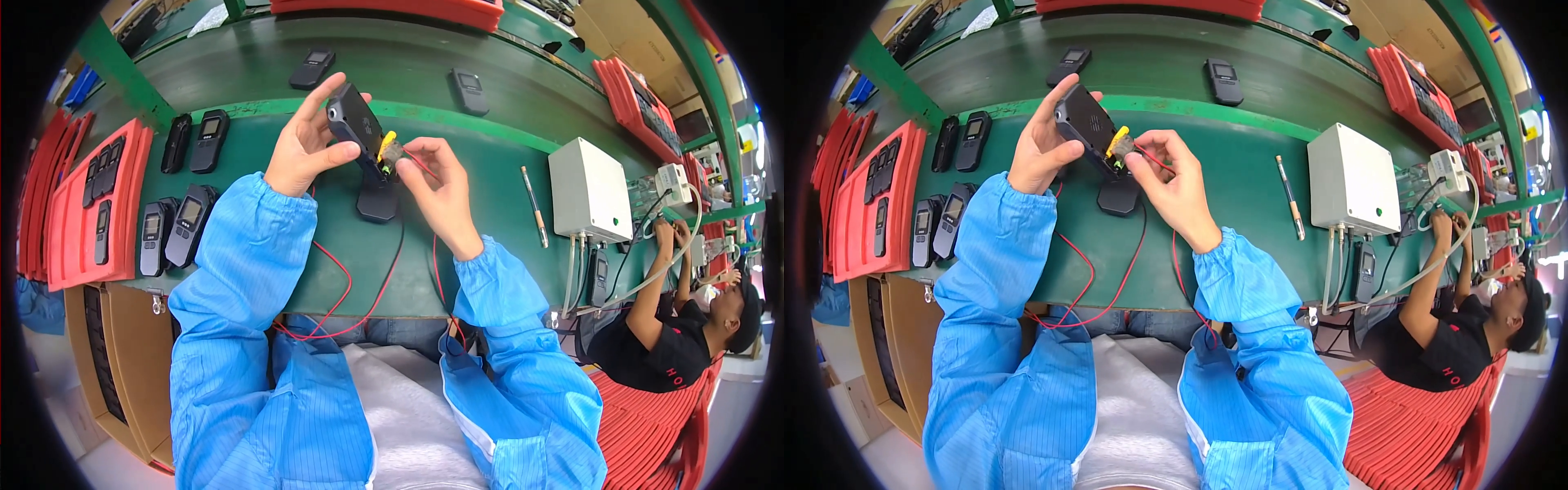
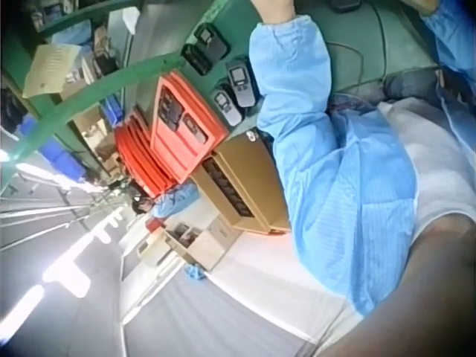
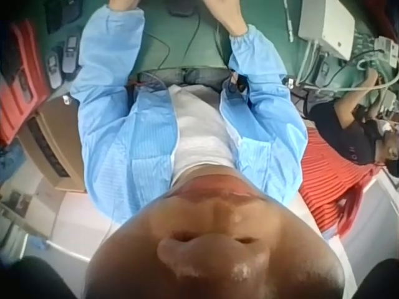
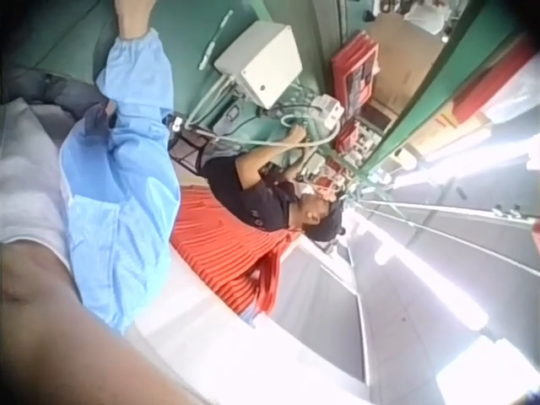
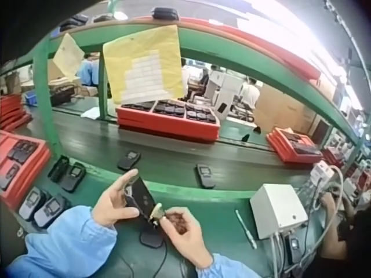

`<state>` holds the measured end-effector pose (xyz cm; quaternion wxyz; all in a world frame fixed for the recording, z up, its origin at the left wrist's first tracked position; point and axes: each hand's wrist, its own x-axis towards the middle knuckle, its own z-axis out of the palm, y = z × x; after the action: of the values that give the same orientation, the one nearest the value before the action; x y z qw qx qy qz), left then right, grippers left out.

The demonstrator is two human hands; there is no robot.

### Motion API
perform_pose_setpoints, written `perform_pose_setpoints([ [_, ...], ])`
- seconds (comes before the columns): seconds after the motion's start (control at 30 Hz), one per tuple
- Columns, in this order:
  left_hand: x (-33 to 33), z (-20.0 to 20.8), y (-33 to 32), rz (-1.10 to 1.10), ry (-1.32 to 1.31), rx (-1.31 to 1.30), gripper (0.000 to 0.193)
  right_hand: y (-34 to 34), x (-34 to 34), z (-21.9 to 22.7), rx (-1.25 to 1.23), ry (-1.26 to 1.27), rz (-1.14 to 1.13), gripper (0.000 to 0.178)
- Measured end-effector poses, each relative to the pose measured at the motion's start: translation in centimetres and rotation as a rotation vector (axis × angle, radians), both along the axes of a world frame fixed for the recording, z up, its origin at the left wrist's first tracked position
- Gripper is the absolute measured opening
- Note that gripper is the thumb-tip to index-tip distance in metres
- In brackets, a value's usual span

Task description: Assembling handheld electronic devices by inserting batteries and performing functional tests.

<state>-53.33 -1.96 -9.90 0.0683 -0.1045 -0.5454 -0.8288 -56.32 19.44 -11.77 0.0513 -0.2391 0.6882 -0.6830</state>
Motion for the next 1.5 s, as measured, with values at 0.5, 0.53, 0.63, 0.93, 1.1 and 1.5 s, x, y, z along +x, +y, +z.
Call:
perform_pose_setpoints([
  [0.5, 1.5, 0.1, 2.2, 0.056, 0.118, -0.316, 0.092, 0.2, 0.1, 0.2, 0.333, 0.44, -0.05, 0.065],
  [0.53, 1.5, 0.1, 2.3, 0.052, 0.118, -0.317, 0.092, 0.3, 0.1, 0.3, 0.389, 0.497, -0.046, 0.065],
  [0.63, 2.0, 0.3, 2.7, 0.087, 0.221, -0.471, 0.091, 0.1, 0.8, 0.6, 0.403, 0.56, -0.104, 0.065],
  [0.93, 2.1, -0.3, 4.2, 0.21, 0.211, -0.346, 0.089, -0.4, 1.8, 1.1, 0.435, 0.477, -0.114, 0.061],
  [1.1, 1.6, 0.1, 4.3, 0.291, 0.194, -0.334, 0.089, -1.1, 1.4, 0.3, 0.125, 0.425, -0.155, 0.056],
  [1.5, 1.1, -2.9, 4.1, 0.17, 0.068, -0.478, 0.086, 1.2, -0.4, -0.2, 0.047, 0.037, -0.188, 0.031],
])
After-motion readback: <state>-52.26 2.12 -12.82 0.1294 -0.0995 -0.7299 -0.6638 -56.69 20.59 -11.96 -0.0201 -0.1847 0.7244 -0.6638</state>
